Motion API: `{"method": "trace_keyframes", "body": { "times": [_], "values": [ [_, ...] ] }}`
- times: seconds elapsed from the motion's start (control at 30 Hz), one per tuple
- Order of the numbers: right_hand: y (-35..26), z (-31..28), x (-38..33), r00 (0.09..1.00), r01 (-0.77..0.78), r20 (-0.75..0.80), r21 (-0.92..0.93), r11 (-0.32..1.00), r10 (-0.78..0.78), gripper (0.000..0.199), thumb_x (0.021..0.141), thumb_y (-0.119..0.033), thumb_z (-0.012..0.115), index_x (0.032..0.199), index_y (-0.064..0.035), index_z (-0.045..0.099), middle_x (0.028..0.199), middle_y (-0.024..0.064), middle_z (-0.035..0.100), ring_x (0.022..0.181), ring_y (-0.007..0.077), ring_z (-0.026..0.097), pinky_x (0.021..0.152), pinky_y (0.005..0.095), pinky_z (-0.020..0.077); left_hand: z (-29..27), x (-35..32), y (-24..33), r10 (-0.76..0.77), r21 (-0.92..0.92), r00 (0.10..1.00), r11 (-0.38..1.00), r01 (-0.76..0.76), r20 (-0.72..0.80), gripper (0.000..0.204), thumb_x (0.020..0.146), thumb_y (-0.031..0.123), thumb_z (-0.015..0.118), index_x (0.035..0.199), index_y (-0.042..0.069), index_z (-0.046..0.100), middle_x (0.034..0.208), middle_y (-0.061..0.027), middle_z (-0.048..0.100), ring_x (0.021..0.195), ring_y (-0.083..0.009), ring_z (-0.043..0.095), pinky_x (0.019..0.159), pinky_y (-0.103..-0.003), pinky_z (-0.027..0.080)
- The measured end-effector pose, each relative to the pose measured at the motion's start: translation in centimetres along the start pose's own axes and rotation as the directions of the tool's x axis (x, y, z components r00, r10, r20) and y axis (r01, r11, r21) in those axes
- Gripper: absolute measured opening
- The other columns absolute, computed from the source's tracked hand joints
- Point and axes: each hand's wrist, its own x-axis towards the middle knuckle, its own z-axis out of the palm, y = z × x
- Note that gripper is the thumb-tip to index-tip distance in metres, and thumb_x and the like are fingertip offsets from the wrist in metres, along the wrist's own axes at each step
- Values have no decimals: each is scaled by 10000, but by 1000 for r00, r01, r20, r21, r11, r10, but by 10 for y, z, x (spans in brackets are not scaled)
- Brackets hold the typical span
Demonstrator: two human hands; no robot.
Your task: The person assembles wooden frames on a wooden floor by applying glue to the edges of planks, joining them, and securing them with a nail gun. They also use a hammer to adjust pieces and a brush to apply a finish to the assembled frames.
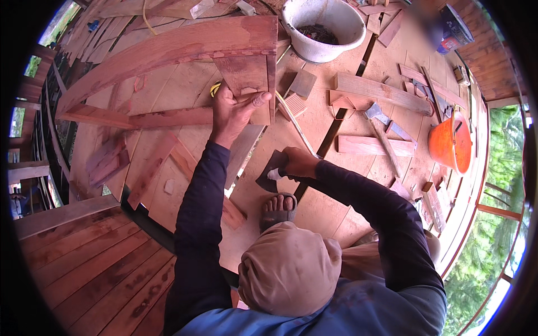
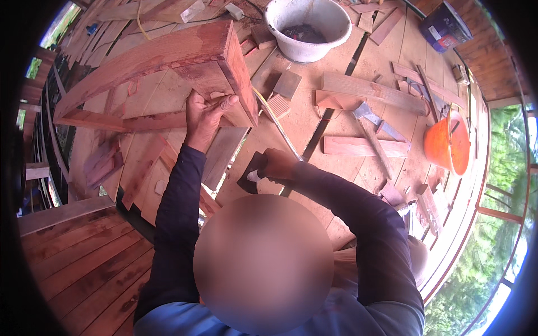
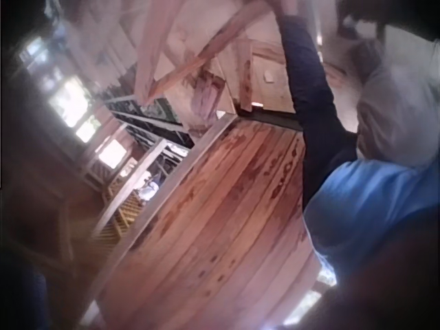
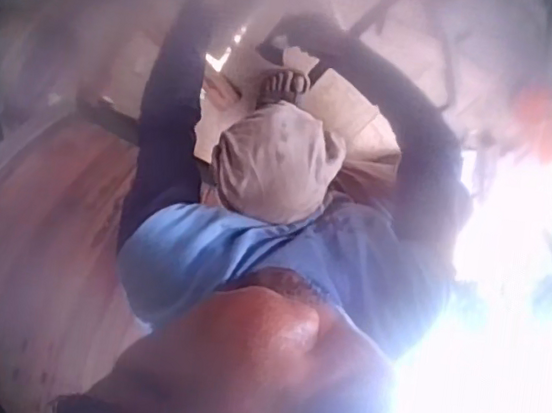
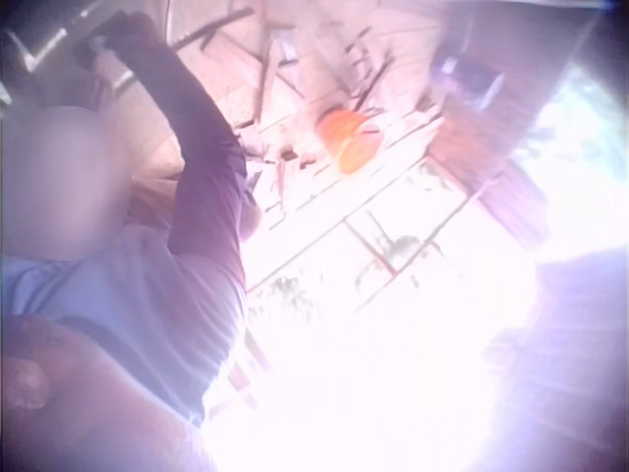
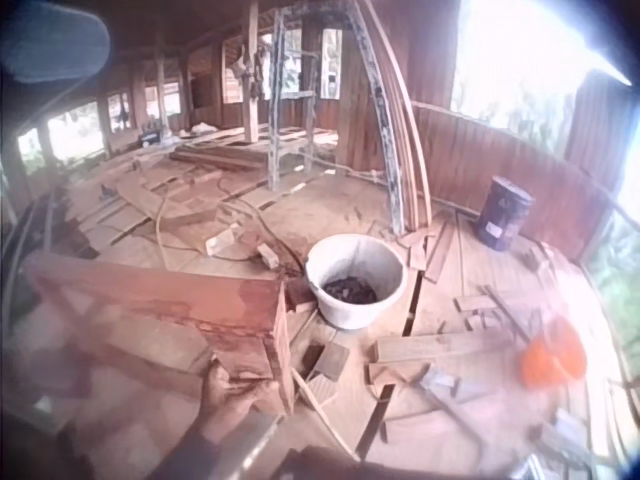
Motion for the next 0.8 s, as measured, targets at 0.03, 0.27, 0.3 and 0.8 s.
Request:
{"method": "trace_keyframes", "body": {
  "times": [0.03, 0.27, 0.3, 0.8],
  "values": [
    [4, 2, 11, 999, 43, -12, 6, 999, -42, 510, 830, -333, 820, 1105, 28, 587, 763, 78, 653, 619, 166, 655, 517, 324, 536, 1, 1, -2, -36, -20, 999, 999, 36, 15, 327, 855, 39, 795, 1138, -14, 639, 1102, -72, 697, 979, -122, 648, 903, -283, 516],
    [-7, 0, 72, 998, 52, -29, -33, 998, -53, 469, 828, -295, 816, 1056, 58, 608, 757, 114, 680, 603, 195, 676, 511, 347, 555, 3, 28, -12, -28, -60, 1000, 998, 28, -2, 282, 852, 82, 810, 1090, 6, 683, 1022, -56, 732, 913, -125, 677, 859, -287, 549],
    [-12, 0, 77, 998, 52, -16, -63, 997, -53, 455, 823, -272, 815, 1048, 65, 607, 752, 126, 682, 600, 202, 680, 511, 355, 562, 0, 30, -14, -26, -61, 1000, 998, 25, -12, 279, 852, 81, 809, 1091, 8, 684, 1019, -54, 732, 910, -124, 675, 856, -289, 549],
    [-30, -7, 104, 969, 179, -205, 214, 960, -134, 345, 836, -218, 804, 999, 52, 664, 696, 85, 649, 538, 175, 642, 463, 325, 526, -1, 42, -23, 7, -93, 999, 996, -10, -33, 334, 795, 98, 845, 1078, 5, 695, 1001, -54, 744, 880, -115, 681, 834, -285, 554]
  ]
}}
